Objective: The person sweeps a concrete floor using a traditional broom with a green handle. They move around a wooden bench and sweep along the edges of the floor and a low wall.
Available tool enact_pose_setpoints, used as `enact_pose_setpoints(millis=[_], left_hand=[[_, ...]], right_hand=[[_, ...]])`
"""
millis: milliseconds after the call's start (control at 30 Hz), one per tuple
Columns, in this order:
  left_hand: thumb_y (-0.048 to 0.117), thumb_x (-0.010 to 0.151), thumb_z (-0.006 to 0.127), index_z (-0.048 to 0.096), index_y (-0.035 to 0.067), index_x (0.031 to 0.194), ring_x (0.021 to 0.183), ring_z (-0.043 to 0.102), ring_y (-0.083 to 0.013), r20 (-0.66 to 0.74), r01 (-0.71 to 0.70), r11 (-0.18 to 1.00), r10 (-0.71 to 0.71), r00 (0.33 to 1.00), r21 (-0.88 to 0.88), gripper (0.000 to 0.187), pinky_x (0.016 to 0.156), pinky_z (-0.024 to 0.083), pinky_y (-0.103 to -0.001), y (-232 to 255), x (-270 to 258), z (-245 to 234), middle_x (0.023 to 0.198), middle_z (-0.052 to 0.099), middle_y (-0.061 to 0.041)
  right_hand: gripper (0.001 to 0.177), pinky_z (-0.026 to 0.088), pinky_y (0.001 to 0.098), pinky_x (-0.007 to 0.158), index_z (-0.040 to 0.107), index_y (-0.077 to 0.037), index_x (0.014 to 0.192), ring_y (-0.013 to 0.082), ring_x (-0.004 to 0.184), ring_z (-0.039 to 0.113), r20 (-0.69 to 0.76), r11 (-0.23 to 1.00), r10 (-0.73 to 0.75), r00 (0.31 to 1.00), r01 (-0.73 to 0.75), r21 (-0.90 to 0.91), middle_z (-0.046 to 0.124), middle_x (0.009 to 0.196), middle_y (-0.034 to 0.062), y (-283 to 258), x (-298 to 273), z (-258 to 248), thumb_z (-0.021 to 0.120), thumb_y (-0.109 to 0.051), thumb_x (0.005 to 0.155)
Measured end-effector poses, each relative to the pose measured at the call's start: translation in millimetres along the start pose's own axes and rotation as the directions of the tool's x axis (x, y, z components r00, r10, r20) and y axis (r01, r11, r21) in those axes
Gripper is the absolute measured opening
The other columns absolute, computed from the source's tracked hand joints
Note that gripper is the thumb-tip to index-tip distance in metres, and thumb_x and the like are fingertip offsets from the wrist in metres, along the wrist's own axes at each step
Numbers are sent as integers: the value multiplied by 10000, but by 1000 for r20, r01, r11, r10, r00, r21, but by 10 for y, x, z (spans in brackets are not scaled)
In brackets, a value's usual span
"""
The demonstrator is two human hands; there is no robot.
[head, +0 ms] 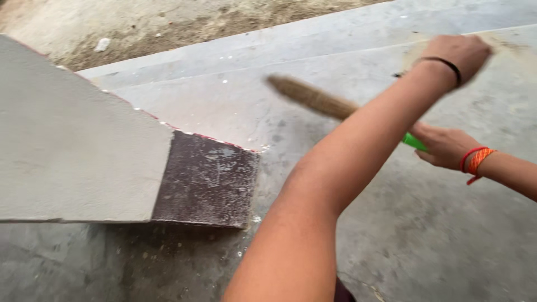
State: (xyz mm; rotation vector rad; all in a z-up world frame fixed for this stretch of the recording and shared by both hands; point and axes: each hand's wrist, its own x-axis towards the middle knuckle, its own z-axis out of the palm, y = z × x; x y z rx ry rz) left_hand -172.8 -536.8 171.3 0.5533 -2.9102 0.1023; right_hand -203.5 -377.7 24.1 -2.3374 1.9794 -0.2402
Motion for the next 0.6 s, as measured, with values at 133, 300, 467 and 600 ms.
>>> enact_pose_setpoints(millis=[133,300,467,600], left_hand=[[227,919,576,643,225,1088,989,711,-208,-271,-150,988,137,953,-26,181,778,588,-372,-179,-1149,343,1012,693,-13],[34,890,594,644,47,1189,1136,635,-333,-429,272,873,-443,787,-404,303,1026,497,-456,-1217,-3051,877,1158,674,-149],[99,901,570,510,-48,1271,1206,512,-419,-83,741,443,-879,469,-504,402,1012,432,-502,-1994,-3956,1335,1249,538,-275],[129,1002,506,489,-52,1312,1320,477,-427,-154,817,379,-925,347,-434,359,1110,412,-486,-2379,-4109,1824,1396,488,-277]], right_hand=[[479,602,432,783,463,-448,1369,260,973,745,254,984,-75,964,112,-137,744,1186,-14,-224,587,214,592,-579,927],[672,632,416,681,244,-535,1631,270,832,770,367,932,338,867,-254,-259,769,1039,62,-629,1547,31,522,-493,1021],[656,612,404,647,280,-583,1553,259,744,735,261,990,-14,965,50,-130,698,990,70,-1499,2224,200,549,-468,966],[615,606,420,631,352,-596,1473,257,794,713,310,993,-101,945,115,-27,707,953,44,-1865,2797,315,590,-468,921]])
